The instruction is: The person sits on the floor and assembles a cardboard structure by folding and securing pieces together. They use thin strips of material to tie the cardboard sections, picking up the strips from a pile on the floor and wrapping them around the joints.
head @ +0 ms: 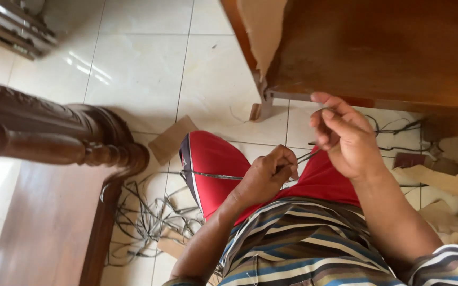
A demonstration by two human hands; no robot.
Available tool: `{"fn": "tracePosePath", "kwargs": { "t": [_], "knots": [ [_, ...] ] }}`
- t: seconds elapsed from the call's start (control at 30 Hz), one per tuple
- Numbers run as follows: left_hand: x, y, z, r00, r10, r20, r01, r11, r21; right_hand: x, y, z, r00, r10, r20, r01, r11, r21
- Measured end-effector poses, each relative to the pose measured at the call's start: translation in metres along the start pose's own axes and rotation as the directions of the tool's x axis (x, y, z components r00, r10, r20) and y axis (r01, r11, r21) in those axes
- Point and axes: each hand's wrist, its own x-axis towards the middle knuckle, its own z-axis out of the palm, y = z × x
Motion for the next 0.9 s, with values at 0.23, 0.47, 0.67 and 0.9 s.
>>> {"fn": "tracePosePath", "kwargs": {
  "t": [0.23, 0.47, 0.67, 0.9],
  "knots": [
    [0.026, -0.007, -0.027, 0.968, -0.071, -0.239, 0.060, 0.997, -0.053, 0.022, -0.037, -0.003, 0.948, -0.248, -0.197, 0.159, 0.912, -0.378],
    [0.027, -0.009, -0.054, 0.885, -0.255, -0.389, 0.141, 0.944, -0.299, 0.066, -0.037, -0.013, 0.923, -0.323, -0.211, 0.133, 0.780, -0.611],
    [0.040, -0.012, -0.067, 0.789, -0.350, -0.506, 0.182, 0.919, -0.351, 0.099, -0.017, -0.050, 0.890, -0.448, -0.085, 0.186, 0.528, -0.829],
    [0.108, -0.040, -0.096, 0.701, -0.411, -0.583, 0.205, 0.899, -0.387, 0.149, -0.029, -0.013, 0.952, -0.302, 0.039, 0.182, 0.461, -0.869]
  ]
}}
